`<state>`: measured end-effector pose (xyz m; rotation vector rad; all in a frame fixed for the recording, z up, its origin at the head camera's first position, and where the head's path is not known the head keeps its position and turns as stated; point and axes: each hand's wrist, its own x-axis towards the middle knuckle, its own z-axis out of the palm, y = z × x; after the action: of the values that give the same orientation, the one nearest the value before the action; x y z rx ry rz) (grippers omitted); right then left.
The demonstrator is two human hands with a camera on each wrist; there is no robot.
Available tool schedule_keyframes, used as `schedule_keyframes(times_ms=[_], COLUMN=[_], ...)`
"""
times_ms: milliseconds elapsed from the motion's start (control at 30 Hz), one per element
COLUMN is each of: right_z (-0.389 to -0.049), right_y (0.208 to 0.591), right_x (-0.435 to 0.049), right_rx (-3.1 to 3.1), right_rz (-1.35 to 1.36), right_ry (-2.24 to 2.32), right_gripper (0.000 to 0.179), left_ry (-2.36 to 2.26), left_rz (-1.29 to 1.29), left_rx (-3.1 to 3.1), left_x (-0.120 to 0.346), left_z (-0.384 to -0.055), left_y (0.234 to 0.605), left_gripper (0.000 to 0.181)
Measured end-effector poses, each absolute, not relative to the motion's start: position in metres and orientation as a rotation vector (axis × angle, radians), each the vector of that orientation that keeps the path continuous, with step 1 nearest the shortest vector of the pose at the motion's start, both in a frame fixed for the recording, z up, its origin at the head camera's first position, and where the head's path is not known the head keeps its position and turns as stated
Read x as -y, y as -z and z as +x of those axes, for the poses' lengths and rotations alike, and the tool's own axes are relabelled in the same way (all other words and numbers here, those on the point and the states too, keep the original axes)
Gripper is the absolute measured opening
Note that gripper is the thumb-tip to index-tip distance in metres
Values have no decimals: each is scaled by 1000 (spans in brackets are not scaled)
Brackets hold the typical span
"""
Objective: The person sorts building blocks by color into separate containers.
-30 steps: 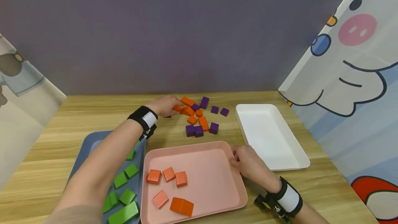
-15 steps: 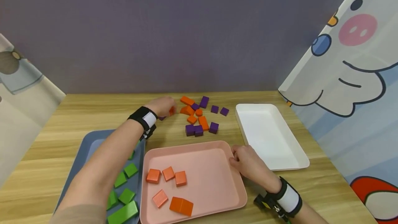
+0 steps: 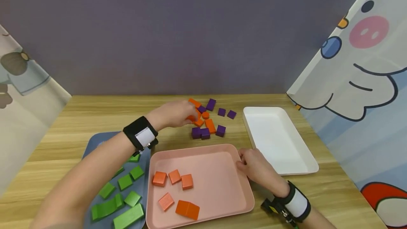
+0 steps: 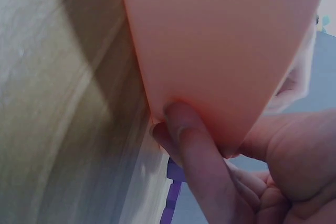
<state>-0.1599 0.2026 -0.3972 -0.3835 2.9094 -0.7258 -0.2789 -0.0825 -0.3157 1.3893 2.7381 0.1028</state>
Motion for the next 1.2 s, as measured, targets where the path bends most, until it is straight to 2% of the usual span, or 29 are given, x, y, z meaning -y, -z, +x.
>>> schedule_keyframes(times_ms=[200, 567, 733, 967, 1200], right_z=[-160, -161, -161, -161, -160], right_y=[399, 401, 399, 400, 400], right_x=[-203, -204, -204, -204, -203], right_rx=[-2902, -2900, -2902, -2912, -2923], right_rz=[-387, -389, -389, -395, -397], right_ry=[725, 732, 734, 725, 725], right_gripper=[14, 13, 12, 14, 16], left_ry=[-63, 199, 200, 170, 203], left_rz=[1624, 1913, 1881, 1865, 1939], left_rx=[-2640, -2364, -2274, -2272, -2289], left_x=[58, 32, 29, 29, 26], left_z=[-239, -173, -159, -150, -144], left_y=[315, 335, 341, 354, 363], left_gripper=[13, 12, 11, 28, 30])
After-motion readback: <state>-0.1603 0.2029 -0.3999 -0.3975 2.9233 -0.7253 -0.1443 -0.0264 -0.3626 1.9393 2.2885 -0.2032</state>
